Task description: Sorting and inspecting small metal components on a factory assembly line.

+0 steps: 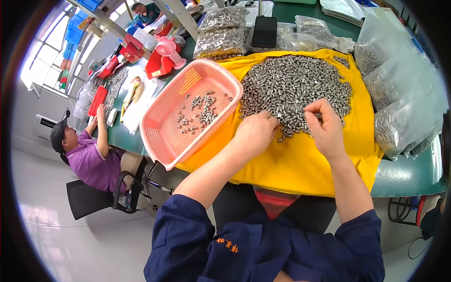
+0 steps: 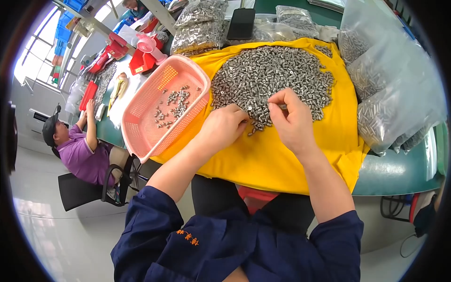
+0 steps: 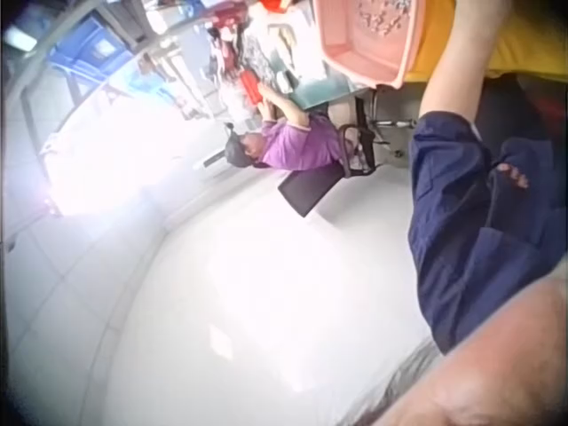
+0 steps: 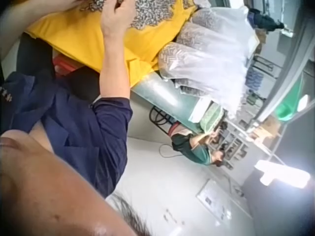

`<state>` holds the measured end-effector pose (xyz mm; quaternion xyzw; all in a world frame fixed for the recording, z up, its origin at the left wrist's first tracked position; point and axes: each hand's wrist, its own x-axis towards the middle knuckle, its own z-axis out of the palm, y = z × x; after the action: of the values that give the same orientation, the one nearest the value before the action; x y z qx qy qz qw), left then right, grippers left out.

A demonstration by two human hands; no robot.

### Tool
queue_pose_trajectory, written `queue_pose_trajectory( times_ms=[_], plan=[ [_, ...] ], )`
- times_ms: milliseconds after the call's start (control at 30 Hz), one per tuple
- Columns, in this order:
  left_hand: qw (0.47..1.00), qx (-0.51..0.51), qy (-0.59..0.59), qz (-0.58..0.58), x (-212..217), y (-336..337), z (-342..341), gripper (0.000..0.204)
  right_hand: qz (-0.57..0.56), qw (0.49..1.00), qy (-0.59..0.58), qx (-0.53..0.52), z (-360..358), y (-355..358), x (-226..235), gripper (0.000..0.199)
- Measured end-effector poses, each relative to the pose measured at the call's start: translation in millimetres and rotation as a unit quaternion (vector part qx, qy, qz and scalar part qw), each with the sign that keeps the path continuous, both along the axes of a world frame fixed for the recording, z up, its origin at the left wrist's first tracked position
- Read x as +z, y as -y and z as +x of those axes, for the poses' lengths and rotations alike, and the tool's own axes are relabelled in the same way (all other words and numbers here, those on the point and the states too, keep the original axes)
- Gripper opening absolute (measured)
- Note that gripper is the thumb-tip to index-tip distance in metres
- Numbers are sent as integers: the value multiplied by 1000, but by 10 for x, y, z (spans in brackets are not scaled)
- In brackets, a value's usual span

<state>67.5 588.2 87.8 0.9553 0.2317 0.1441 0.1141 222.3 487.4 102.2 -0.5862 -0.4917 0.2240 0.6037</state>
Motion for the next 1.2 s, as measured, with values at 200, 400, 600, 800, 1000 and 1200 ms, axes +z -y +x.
queue_pose_trajectory(
  times_ms=[200, 400, 600, 800, 1000, 1200],
  plan=[
    [972, 41, 138, -186, 175, -38, 87, 7, -5, 1000, 10, -3, 16, -27, 26, 6],
    [596, -43, 353, -720, 20, -56, 256, 12, -31, 995, -64, 72, 50, -29, 47, 6],
    [593, -55, 348, -724, -41, -37, 268, 15, -29, 995, -58, 78, 39, 1, 74, 6],
    [640, -54, 343, -686, -58, -19, 259, 15, -26, 997, 14, 74, 25, 9, 109, 5],
    [643, -53, 345, -682, -79, -37, 253, 14, -33, 996, 74, 38, 30, 8, 85, 4],
    [662, -45, 335, -669, -73, -37, 233, 14, -41, 995, 83, 48, -12, -4, 79, 3]
  ],
)
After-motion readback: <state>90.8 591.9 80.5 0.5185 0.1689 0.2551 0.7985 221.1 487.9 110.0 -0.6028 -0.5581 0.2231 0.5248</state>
